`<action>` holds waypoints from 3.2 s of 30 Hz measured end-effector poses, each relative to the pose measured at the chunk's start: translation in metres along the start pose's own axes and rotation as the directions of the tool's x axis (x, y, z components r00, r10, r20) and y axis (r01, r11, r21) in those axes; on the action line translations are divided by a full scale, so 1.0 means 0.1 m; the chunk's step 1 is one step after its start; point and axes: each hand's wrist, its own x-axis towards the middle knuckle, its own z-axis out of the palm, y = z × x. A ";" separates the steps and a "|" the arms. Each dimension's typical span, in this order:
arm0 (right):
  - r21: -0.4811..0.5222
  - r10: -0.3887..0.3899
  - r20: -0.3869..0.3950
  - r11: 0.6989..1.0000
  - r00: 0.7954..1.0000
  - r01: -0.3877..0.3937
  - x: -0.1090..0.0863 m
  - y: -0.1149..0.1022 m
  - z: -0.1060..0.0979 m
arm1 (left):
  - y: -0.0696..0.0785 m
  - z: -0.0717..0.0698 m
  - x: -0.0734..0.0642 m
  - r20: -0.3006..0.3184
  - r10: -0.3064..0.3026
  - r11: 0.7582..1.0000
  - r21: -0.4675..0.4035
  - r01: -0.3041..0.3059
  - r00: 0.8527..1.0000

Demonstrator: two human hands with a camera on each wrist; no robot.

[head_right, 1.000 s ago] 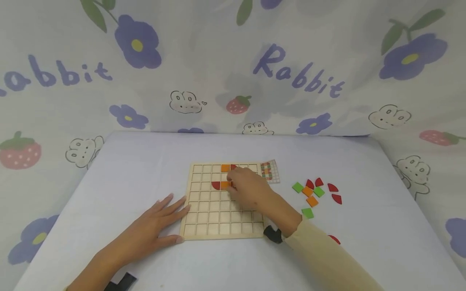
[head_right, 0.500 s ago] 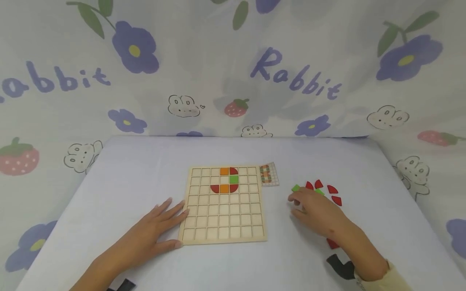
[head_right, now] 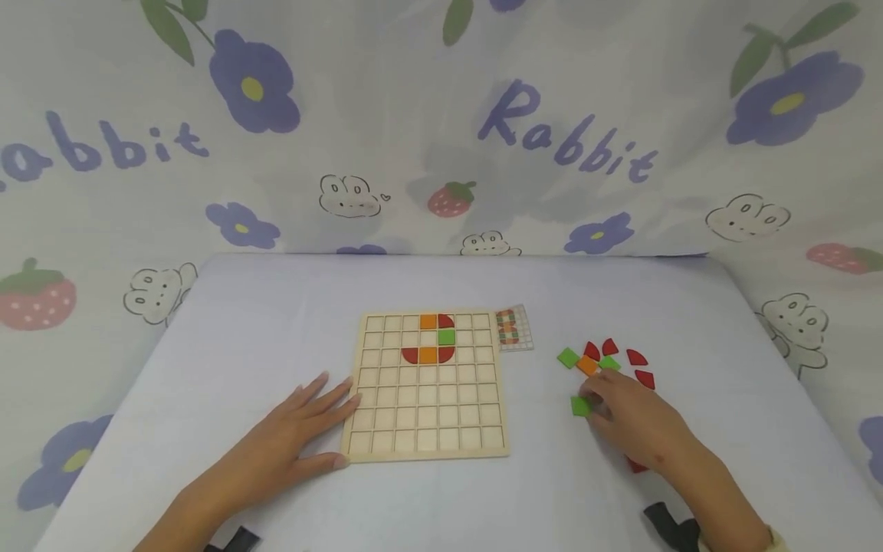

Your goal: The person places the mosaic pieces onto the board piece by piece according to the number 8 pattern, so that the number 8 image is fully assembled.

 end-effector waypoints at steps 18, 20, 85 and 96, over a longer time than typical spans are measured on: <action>-0.002 -0.022 -0.063 1.000 0.998 0.022 0.09 -0.09 0.05 | -0.01 0.01 0.00 -0.017 0.030 1.000 0.010 -0.030 0.999; -0.002 -0.037 -0.073 0.999 0.997 0.037 0.14 -0.18 0.04 | -0.01 0.01 0.00 -0.019 0.033 0.999 0.009 -0.033 0.999; -0.033 -0.427 0.076 0.902 0.901 0.430 1.81 -1.83 0.14 | 0.00 -0.02 -0.02 -0.042 0.032 0.999 -0.004 -0.032 0.999; -0.050 -0.450 0.061 0.890 0.891 0.453 1.76 -1.81 0.17 | -0.01 -0.02 -0.01 -0.022 0.023 0.999 -0.024 -0.023 1.000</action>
